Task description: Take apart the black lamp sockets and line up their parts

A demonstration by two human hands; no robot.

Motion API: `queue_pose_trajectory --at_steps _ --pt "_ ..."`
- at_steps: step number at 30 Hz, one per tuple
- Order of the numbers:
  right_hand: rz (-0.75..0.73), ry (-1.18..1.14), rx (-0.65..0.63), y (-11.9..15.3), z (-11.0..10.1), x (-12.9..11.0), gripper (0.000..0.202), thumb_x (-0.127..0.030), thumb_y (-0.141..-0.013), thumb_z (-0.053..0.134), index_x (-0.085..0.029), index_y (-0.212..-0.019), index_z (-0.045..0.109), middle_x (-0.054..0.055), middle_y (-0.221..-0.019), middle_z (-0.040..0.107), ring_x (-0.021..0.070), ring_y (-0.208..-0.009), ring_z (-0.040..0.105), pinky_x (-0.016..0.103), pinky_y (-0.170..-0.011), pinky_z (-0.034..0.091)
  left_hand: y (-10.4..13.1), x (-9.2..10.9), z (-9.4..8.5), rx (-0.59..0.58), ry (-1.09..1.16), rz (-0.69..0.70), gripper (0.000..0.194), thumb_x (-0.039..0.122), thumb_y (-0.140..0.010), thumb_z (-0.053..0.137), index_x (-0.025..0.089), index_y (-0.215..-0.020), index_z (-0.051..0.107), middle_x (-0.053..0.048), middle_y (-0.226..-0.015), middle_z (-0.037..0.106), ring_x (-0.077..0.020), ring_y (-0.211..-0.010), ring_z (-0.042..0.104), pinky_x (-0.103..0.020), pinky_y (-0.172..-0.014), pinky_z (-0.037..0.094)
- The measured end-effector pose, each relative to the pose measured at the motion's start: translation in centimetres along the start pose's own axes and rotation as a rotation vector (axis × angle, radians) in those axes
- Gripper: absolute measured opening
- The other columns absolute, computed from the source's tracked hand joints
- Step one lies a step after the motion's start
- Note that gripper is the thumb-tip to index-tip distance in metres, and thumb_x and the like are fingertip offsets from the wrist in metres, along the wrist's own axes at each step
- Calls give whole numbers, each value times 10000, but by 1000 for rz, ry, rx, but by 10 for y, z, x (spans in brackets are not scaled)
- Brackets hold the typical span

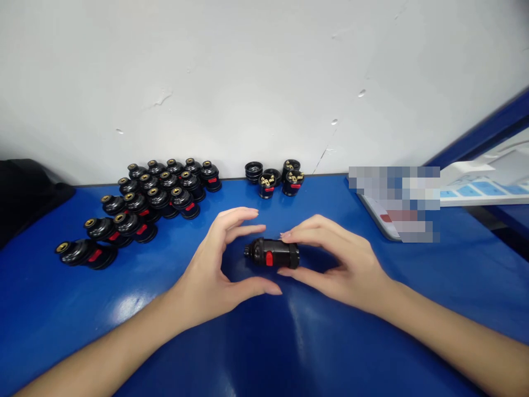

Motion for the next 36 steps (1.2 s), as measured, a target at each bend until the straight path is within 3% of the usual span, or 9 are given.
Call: queue_pose_trajectory --at_steps 3,5,12,18,22,26,36 --pt "-4 -1 -2 1 0 0 409 -187 -901 890 -225 -1255 689 67 -1109 757 189 -989 739 318 -865 630 0 0 1 -7 11 -67 667 216 -991 785 393 -1532 437 -61 -1551 537 -224 -1191 796 -557 -1282 496" --pt "1 -3 -8 2 0 1 413 -192 -901 892 -232 -1257 687 62 -1110 756 188 -988 737 318 -864 631 0 0 1 8 11 -62 628 191 -996 772 387 -1507 464 -48 -1522 562 -202 -1143 813 -540 -1282 501" --pt "24 -6 -16 0 -1 0 425 -193 -900 892 -244 -1270 688 46 -1086 755 180 -958 733 315 -852 636 3 1 0 40 -83 78 738 101 -903 857 351 -1502 506 -87 -1453 618 -317 -1307 740 -544 -1171 625" --pt "62 -45 -24 -1 -1 -2 402 -189 -907 880 -229 -1262 695 48 -1070 742 176 -944 735 294 -833 653 1 2 -1 47 -168 150 736 102 -893 868 350 -1495 525 -84 -1452 605 -310 -1369 691 -525 -1174 631" --pt "37 -12 -18 1 0 0 410 -197 -902 887 -245 -1260 692 55 -1102 762 195 -973 740 320 -840 645 -1 1 0 -2 -35 81 916 251 -794 979 348 -1544 462 -105 -1586 468 -306 -1325 726 -539 -1242 562" --pt "12 -11 -15 1 0 1 417 -191 -908 882 -247 -1273 688 64 -1123 765 201 -990 741 333 -845 638 -1 0 2 0 47 -30 703 188 -946 839 383 -1509 467 -38 -1517 575 -191 -1148 814 -507 -1277 516" --pt "36 30 -25 0 -1 -3 411 -190 -906 885 -236 -1266 690 40 -1077 759 173 -940 738 302 -845 624 -1 2 3 52 61 -29 697 151 -909 868 386 -1464 518 -11 -1455 635 -223 -1249 774 -472 -1244 560"
Point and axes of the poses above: each hand's wrist, its own y-axis away from the middle knuckle, its own z-axis out of the palm, x = y × z, the point moved 2 cm from there along -y, towards the middle knuckle
